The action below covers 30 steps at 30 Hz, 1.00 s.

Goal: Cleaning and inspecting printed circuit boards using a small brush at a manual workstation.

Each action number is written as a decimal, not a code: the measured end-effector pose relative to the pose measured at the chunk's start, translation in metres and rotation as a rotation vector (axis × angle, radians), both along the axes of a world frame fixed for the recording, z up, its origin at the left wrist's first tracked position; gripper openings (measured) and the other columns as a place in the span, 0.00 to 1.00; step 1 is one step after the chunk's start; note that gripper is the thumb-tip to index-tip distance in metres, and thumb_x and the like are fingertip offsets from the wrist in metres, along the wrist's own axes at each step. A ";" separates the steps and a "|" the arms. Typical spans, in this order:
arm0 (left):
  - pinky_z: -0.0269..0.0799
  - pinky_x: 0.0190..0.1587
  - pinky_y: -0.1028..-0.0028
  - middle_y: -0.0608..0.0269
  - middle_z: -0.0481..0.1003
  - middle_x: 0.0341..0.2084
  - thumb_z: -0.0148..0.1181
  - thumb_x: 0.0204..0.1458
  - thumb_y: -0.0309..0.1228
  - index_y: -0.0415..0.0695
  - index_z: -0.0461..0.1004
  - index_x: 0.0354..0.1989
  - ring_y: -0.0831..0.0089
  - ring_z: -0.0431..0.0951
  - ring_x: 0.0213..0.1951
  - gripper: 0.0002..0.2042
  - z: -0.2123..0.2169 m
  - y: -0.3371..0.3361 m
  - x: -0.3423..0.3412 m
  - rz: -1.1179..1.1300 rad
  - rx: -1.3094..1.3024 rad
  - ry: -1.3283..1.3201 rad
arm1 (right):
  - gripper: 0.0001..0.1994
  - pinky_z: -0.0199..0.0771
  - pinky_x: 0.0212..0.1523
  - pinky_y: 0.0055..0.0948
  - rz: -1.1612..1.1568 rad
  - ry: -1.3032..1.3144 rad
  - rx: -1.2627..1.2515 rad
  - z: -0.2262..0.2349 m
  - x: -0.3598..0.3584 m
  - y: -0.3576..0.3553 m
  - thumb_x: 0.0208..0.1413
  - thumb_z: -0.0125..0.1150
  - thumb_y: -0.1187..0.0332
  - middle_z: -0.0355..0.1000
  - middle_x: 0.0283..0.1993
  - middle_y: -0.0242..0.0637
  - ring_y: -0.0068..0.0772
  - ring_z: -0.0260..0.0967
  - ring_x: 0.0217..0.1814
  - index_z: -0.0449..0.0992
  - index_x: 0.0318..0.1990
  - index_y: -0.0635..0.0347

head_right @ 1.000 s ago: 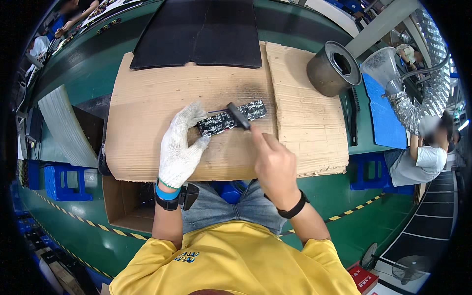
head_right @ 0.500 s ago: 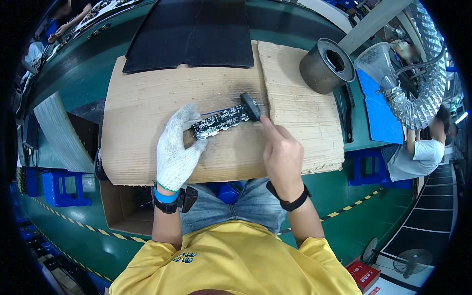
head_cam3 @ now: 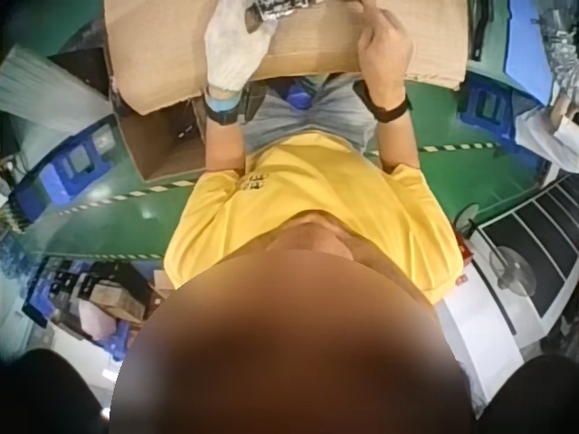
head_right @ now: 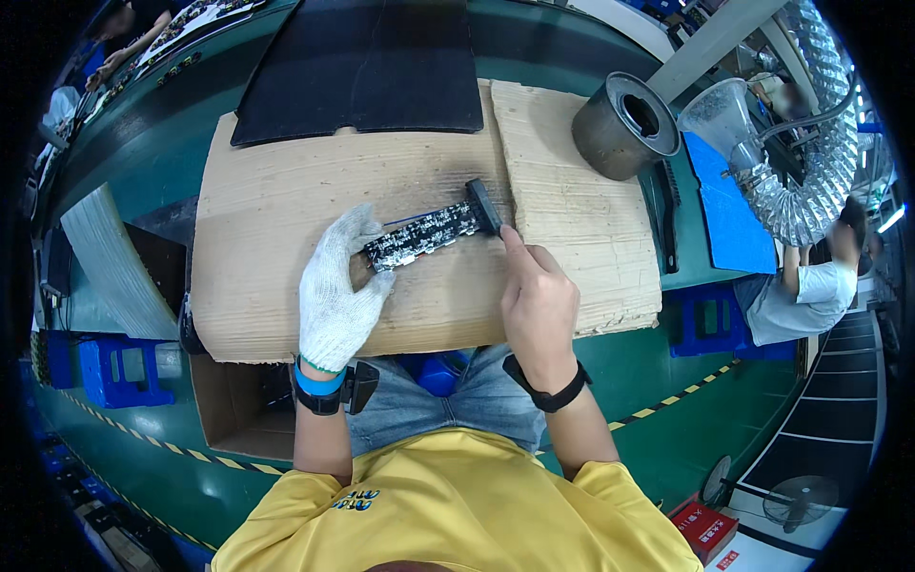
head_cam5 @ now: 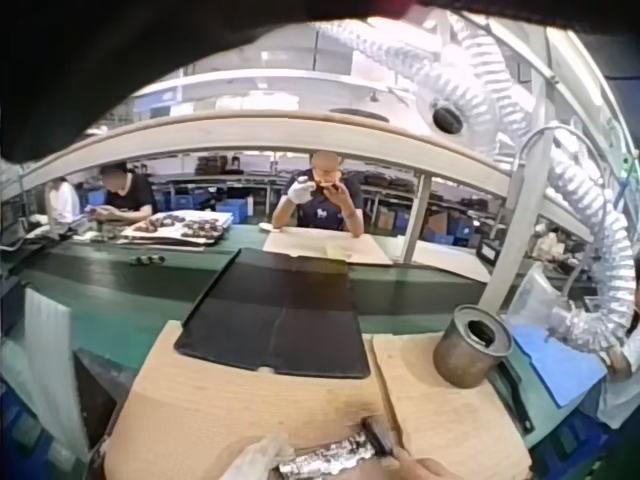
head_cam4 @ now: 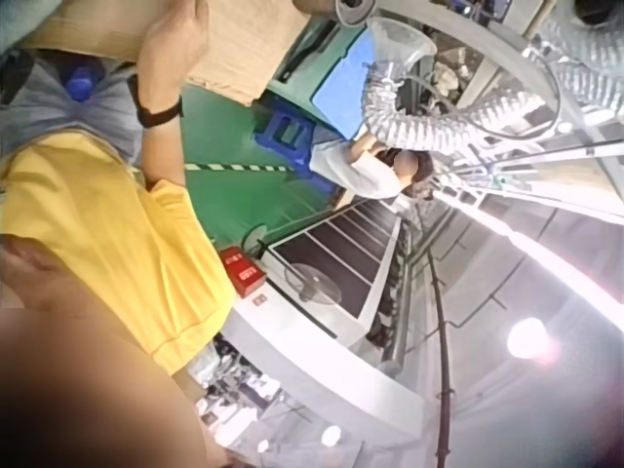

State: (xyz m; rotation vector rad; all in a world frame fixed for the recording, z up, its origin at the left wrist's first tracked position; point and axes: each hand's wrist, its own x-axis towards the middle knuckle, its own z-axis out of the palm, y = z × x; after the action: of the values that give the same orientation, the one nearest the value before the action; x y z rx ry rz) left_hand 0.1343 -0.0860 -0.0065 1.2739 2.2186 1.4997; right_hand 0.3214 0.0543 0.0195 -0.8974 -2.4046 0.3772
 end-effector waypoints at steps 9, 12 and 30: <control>0.77 0.64 0.62 0.49 0.79 0.56 0.69 0.46 0.16 0.39 0.69 0.69 0.57 0.81 0.58 0.36 -0.005 0.000 -0.001 -0.013 0.026 0.036 | 0.19 0.76 0.36 0.41 -0.128 -0.006 0.066 0.002 -0.014 0.019 0.59 0.60 0.83 0.76 0.33 0.49 0.51 0.77 0.33 0.83 0.57 0.60; 0.77 0.64 0.62 0.48 0.79 0.56 0.69 0.46 0.16 0.39 0.69 0.69 0.58 0.81 0.58 0.36 -0.007 -0.001 -0.002 -0.007 0.043 0.034 | 0.21 0.76 0.36 0.41 -0.072 0.009 0.079 0.008 -0.011 0.007 0.58 0.60 0.84 0.76 0.34 0.48 0.50 0.77 0.32 0.83 0.58 0.60; 0.78 0.62 0.63 0.48 0.80 0.56 0.68 0.48 0.16 0.40 0.71 0.68 0.58 0.82 0.58 0.34 -0.003 0.000 0.002 0.001 0.059 -0.003 | 0.24 0.77 0.35 0.45 -0.076 -0.013 0.065 -0.002 -0.010 0.007 0.57 0.58 0.84 0.78 0.37 0.48 0.53 0.77 0.33 0.81 0.61 0.59</control>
State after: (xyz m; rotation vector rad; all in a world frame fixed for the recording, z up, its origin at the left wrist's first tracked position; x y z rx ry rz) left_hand 0.1364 -0.0856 -0.0099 1.2864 2.1897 1.5771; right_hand 0.3115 0.0608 0.0180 -0.9617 -2.3728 0.2639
